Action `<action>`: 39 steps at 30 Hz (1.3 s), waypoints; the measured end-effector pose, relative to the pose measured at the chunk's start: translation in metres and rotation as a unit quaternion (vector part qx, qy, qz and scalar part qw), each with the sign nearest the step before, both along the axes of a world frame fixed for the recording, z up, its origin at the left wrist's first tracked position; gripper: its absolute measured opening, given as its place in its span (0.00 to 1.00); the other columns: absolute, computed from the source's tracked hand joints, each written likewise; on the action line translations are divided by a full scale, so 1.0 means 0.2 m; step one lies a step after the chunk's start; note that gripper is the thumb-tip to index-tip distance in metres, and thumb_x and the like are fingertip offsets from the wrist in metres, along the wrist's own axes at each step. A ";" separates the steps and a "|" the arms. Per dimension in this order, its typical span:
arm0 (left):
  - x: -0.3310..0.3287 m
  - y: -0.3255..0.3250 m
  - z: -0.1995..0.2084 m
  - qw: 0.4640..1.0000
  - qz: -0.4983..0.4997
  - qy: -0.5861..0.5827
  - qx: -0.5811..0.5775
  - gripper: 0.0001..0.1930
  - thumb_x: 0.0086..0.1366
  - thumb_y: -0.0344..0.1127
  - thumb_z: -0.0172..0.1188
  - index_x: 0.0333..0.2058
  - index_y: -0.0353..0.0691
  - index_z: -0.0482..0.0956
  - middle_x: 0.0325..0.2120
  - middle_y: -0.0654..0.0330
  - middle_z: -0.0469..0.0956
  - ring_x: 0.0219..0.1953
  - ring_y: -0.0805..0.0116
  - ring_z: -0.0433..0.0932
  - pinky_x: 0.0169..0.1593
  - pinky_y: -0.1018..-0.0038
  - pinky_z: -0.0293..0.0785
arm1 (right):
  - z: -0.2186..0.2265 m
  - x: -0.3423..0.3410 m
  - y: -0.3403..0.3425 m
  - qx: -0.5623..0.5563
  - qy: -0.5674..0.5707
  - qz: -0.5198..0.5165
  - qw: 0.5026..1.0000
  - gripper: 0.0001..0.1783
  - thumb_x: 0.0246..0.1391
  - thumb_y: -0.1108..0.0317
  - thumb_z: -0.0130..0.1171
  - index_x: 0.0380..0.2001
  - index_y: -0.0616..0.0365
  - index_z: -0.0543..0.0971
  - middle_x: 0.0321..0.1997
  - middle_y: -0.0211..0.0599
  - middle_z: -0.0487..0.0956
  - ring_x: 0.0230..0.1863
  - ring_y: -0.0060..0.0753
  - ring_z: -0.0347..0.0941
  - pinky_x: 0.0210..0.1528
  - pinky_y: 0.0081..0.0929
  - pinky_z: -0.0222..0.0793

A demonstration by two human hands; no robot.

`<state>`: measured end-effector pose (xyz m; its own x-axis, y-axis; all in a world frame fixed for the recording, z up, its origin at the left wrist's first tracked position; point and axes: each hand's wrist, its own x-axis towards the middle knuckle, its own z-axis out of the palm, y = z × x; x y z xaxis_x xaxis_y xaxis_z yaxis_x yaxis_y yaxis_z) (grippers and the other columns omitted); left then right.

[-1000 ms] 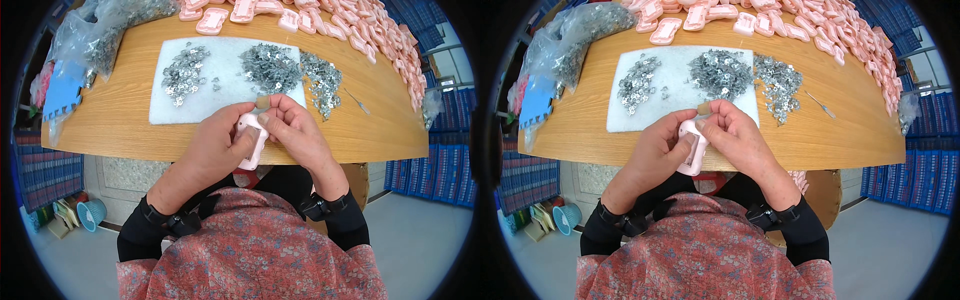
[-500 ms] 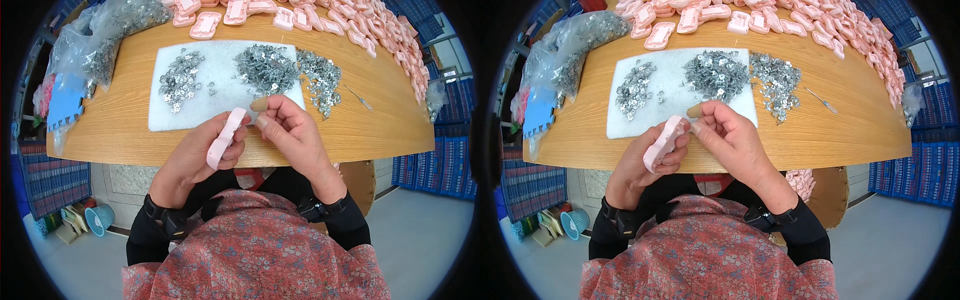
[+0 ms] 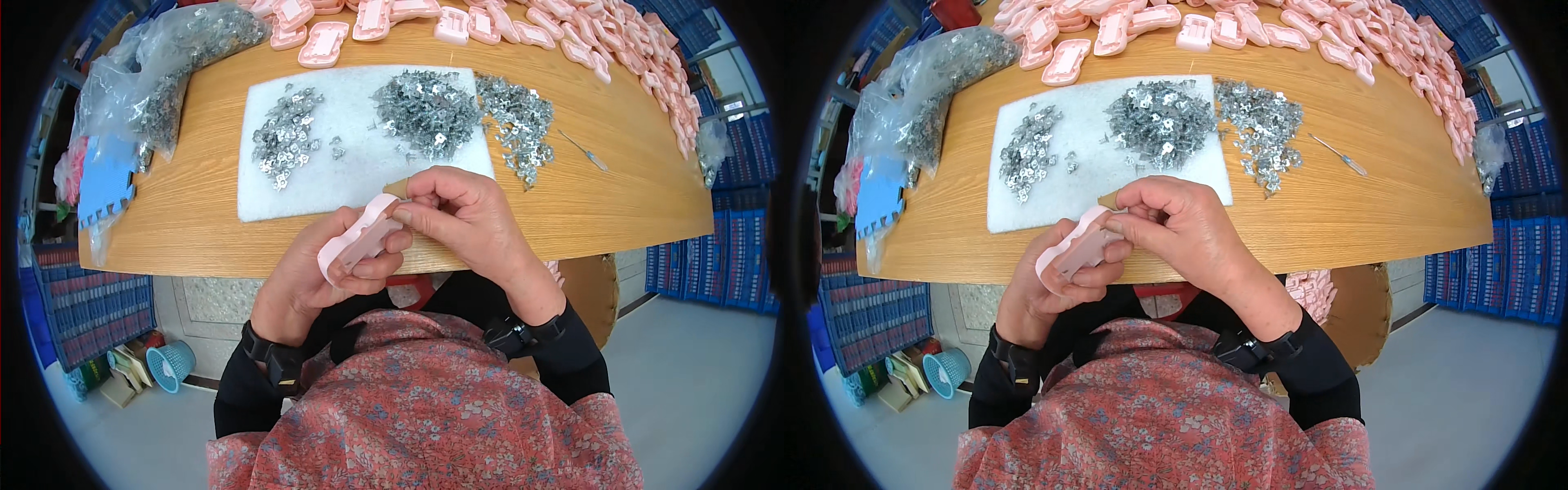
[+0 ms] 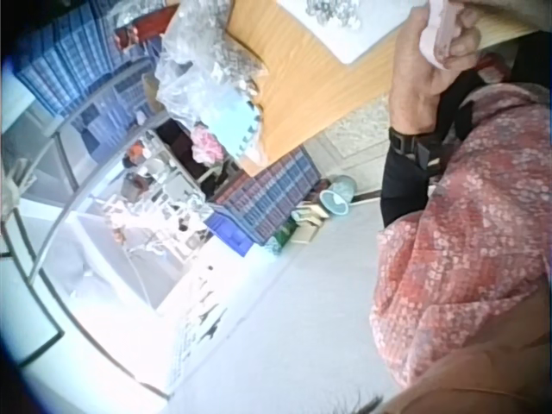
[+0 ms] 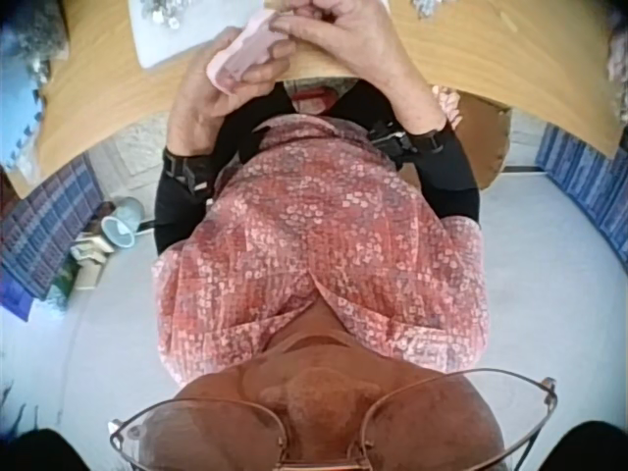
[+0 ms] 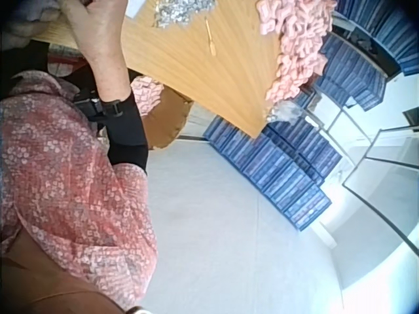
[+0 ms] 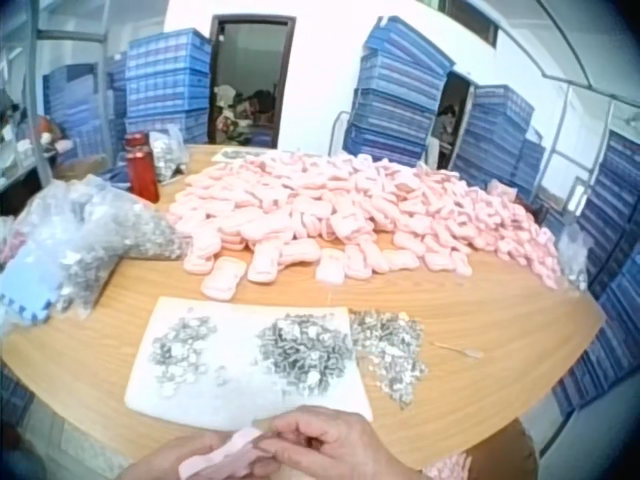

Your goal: The person assembles small pink plastic components by inserting metal screws into them. They pick up a pink plastic piece, insert a screw from a pile on the table, and then place the assembled unit aside. The process is repeated continuously with a steady rhythm.

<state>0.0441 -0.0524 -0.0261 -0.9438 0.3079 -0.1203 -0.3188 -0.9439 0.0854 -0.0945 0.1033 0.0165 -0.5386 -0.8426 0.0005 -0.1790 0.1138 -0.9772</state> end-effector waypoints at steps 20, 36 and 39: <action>0.14 -0.11 0.12 0.965 0.078 0.003 -0.251 0.22 0.68 0.31 0.55 0.59 0.38 0.65 0.44 0.57 0.78 0.41 0.69 0.81 0.46 0.74 0.78 | 0.12 -0.10 -0.13 0.077 0.194 0.031 0.978 0.12 0.53 0.74 0.66 0.41 0.62 0.81 0.29 0.26 0.74 0.29 0.15 0.68 0.34 0.17 0.66; 0.28 -0.22 0.09 0.957 0.241 -0.046 -0.157 0.26 0.66 0.36 0.58 0.61 0.42 0.61 0.39 0.48 0.79 0.44 0.55 0.82 0.46 0.51 0.83 | 0.02 -0.15 -0.53 0.049 0.518 0.078 0.851 0.08 0.47 0.72 0.65 0.33 0.55 0.81 0.32 0.36 0.78 0.40 0.44 0.72 0.46 0.39 0.67; 0.27 -0.23 0.08 0.953 0.235 -0.044 -0.184 0.28 0.67 0.38 0.57 0.62 0.41 0.61 0.38 0.49 0.80 0.42 0.55 0.82 0.43 0.52 0.84 | 0.03 -0.15 -0.55 0.088 0.526 0.101 0.840 0.07 0.47 0.71 0.65 0.32 0.54 0.81 0.30 0.34 0.78 0.40 0.43 0.72 0.47 0.37 0.66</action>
<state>0.0984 -0.0975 -0.0103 -0.9486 -0.2245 -0.2230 0.1106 -0.8956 0.4309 -0.1243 -0.0074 0.0216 -0.1635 -0.9539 0.2518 -0.9661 0.1032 -0.2367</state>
